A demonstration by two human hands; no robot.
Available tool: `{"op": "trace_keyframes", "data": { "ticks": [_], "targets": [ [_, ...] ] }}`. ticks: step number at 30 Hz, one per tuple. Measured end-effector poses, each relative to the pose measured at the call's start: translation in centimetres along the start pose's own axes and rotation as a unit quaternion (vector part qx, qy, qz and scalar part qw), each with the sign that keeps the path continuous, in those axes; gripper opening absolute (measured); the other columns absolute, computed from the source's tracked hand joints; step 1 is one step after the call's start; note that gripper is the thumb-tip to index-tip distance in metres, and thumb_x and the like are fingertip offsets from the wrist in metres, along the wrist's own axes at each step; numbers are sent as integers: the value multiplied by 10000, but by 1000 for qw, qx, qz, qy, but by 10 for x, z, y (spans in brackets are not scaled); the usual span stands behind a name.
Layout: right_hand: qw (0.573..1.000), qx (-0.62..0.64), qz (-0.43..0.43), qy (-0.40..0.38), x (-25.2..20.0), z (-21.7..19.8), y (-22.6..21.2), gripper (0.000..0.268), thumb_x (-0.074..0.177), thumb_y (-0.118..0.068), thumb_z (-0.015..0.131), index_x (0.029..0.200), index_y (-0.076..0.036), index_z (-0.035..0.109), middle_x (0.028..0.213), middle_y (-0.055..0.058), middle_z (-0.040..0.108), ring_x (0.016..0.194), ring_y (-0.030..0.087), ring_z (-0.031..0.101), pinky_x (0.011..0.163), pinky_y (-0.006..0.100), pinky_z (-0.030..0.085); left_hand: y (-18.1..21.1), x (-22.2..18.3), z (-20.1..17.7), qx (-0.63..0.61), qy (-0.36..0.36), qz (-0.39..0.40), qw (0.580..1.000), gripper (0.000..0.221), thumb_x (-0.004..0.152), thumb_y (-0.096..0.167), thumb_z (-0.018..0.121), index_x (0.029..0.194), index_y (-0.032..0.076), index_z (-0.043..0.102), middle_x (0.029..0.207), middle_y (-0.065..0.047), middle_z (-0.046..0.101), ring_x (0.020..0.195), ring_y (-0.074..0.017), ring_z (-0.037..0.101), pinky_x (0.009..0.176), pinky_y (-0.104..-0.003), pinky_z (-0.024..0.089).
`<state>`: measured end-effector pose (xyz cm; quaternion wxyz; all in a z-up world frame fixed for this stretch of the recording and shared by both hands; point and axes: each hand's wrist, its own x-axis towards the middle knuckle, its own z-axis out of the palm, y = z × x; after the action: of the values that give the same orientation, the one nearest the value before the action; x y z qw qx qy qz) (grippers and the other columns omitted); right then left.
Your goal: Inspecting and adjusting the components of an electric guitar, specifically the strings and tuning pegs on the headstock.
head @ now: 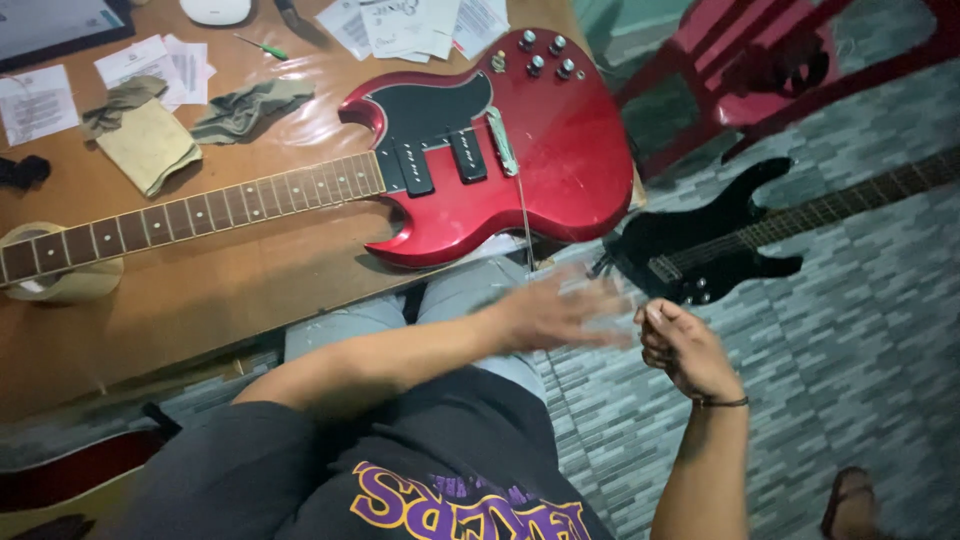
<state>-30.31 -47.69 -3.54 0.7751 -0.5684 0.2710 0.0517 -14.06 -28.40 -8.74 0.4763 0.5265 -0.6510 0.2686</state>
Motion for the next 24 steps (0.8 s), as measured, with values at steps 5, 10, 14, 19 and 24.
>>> {"op": "trace_keyframes", "data": {
  "ticks": [5, 10, 14, 19, 24],
  "targets": [
    [999, -33, 15, 3, -49, -26, 41, 296, 1104, -214, 467, 988, 12, 618, 658, -69, 304, 507, 56, 316, 461, 234, 272, -38, 50, -51, 183, -165, -98, 964, 447, 978, 205, 686, 1380, 220, 492, 1529, -115, 477, 1491, -347, 360, 1162, -647, 250],
    [996, -29, 81, 3, -83, -58, 109, 343, 1098, -210, 477, 920, 21, 658, 576, -65, 359, 457, 66, 341, 444, 232, 289, -77, 6, -13, 172, -269, -101, 942, 291, 954, 505, 637, 1005, 229, 712, 1173, -25, 607, 1220, -241, 578, 1163, -752, 155],
    [988, -74, 113, 75, -96, -76, 176, 281, 1001, -171, 643, 788, 6, 688, 590, -5, 454, 506, 121, 412, 509, 292, 344, -79, 4, -10, 128, -291, -100, 943, 329, 979, 546, 550, 1039, 234, 637, 1041, -3, 512, 1148, -241, 541, 1113, -706, 270],
    [911, -302, 159, 231, -104, -67, 251, 548, 963, -486, 671, 588, -88, 701, 488, 109, 558, 508, 237, 506, 567, 374, 389, -78, 5, -24, 115, -265, -95, 953, 269, 955, 474, 565, 972, 210, 617, 1095, -40, 503, 1212, -272, 522, 1113, -636, 317],
    [879, -355, 149, 282, -122, -84, 326, 684, 1044, -540, 403, 530, -93, 341, 496, 83, 383, 485, 216, 359, 540, 428, 322, -52, 46, -46, 88, -532, -106, 835, 482, 1034, 519, 399, 1343, 211, 602, 1540, -164, 453, 1471, -366, 340, 1180, -758, 103]
  ]
}}
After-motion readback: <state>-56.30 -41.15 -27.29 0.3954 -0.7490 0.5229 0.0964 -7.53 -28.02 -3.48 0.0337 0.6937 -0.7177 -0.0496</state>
